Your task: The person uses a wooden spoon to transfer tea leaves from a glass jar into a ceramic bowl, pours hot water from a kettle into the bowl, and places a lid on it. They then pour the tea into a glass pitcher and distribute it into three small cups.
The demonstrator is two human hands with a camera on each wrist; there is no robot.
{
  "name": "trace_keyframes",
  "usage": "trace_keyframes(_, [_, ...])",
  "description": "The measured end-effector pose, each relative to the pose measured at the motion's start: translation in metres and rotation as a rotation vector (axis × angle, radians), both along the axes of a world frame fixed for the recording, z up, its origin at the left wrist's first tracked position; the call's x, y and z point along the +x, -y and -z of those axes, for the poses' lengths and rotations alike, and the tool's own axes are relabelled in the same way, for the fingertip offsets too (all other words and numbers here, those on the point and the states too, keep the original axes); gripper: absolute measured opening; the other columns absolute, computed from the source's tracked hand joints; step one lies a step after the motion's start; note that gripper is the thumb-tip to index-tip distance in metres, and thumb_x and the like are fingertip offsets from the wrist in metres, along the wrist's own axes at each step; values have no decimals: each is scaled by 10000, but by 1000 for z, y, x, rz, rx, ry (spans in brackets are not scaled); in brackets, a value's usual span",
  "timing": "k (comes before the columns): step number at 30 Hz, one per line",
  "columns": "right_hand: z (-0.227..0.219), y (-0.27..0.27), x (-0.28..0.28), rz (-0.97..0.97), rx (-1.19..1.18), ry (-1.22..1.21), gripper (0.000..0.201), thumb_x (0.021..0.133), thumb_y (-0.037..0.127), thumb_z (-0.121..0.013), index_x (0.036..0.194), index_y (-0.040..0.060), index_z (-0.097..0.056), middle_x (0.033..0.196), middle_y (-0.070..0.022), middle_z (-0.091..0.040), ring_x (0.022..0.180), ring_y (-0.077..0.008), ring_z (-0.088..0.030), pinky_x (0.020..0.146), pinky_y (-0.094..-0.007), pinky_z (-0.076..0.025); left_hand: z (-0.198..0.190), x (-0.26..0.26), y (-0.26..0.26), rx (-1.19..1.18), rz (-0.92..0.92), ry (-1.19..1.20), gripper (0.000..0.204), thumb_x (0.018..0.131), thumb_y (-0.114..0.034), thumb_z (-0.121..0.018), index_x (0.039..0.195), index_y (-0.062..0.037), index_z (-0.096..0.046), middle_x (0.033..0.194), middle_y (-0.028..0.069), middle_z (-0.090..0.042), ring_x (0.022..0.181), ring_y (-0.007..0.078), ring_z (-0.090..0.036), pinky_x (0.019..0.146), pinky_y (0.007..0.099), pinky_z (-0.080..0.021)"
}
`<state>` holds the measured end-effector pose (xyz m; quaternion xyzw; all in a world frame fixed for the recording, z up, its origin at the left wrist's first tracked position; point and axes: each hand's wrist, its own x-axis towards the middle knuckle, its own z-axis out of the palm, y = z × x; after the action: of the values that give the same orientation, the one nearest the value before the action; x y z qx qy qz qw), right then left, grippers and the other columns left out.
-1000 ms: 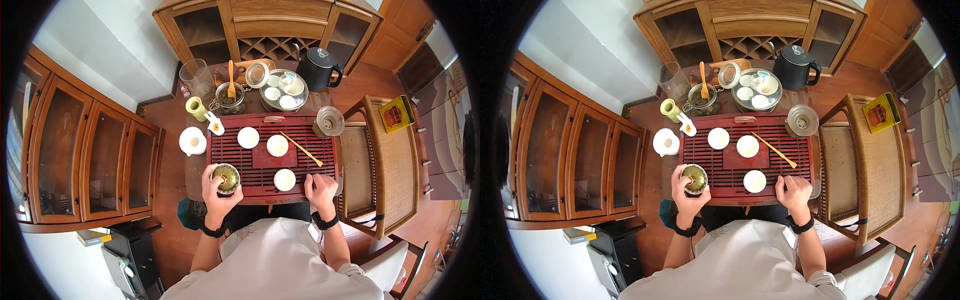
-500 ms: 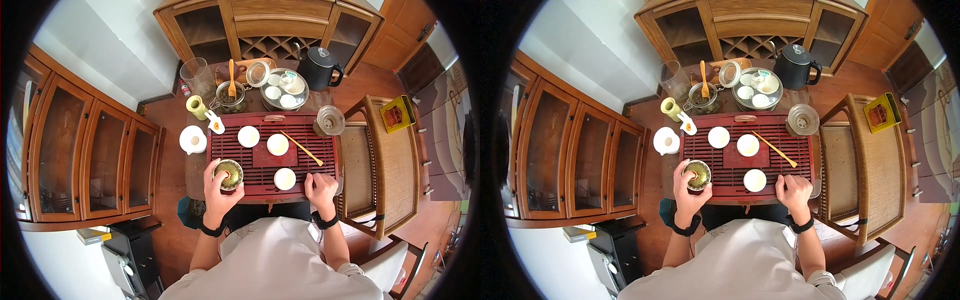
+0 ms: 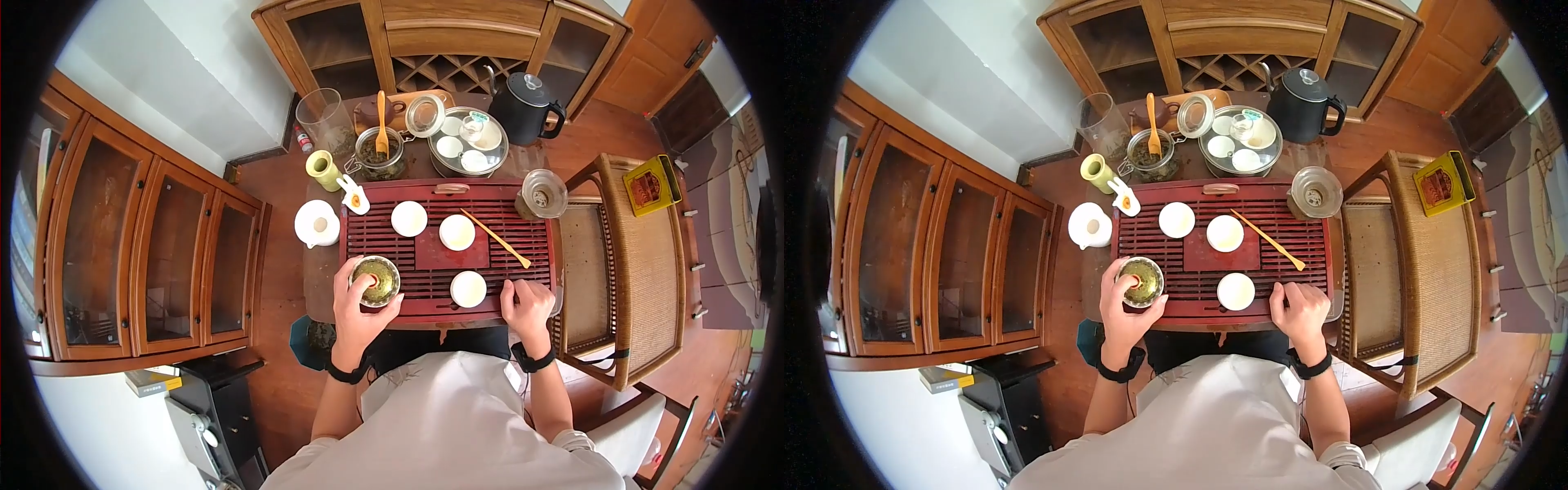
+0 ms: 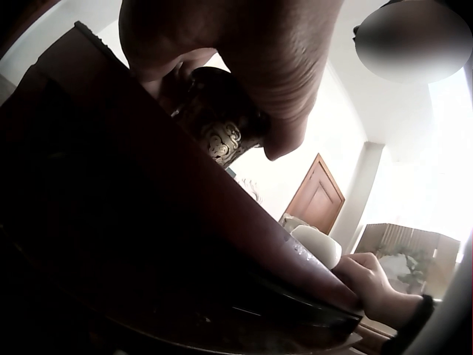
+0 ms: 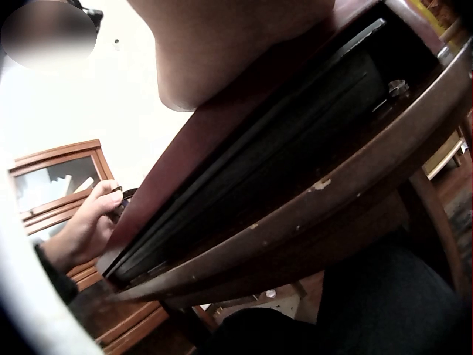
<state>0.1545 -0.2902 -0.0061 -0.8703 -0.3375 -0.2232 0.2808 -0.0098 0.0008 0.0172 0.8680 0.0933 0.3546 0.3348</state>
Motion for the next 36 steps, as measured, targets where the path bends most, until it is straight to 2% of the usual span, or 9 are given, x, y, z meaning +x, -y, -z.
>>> trace_keyframes(14, [-2,-1,0,1,0,-1,373,877,94,-764,607,96,-506,531,-83,-512,454,-297,-523,466,-408,-419,-7,4,2,47,-10,-50,623,717,-85,-960,1200,-89,-566,1419,225,-579,1194,399,-668,991,471,-573])
trace_keyframes(26, [-2,-1,-1,2,-6,-9,368,878,101,-761,611,92,-507,537,-93,-513,458,-304,-521,471,-416,-423,-2,-5,12,162,0,-35,606,704,-94,-964,1155,-124,-561,1459,250,-534,1247,461,-622,990,546,-565])
trace_keyframes(31, [0,0,-1,7,-12,-9,370,883,108,-759,612,96,-507,542,-89,-508,465,-302,-518,473,-422,-413,2,-9,8,59,-15,8,604,705,-94,-958,1144,-121,-545,1451,254,-546,1258,445,-628,1016,530,-552])
trace_keyframes(36, [2,1,-1,12,-18,-13,373,894,109,-751,616,97,-503,543,-87,-499,467,-303,-509,475,-426,-401,4,-7,1,-7,-34,55,606,706,-53,-935,1157,-96,-533,1415,240,-586,1216,389,-648,1017,484,-542])
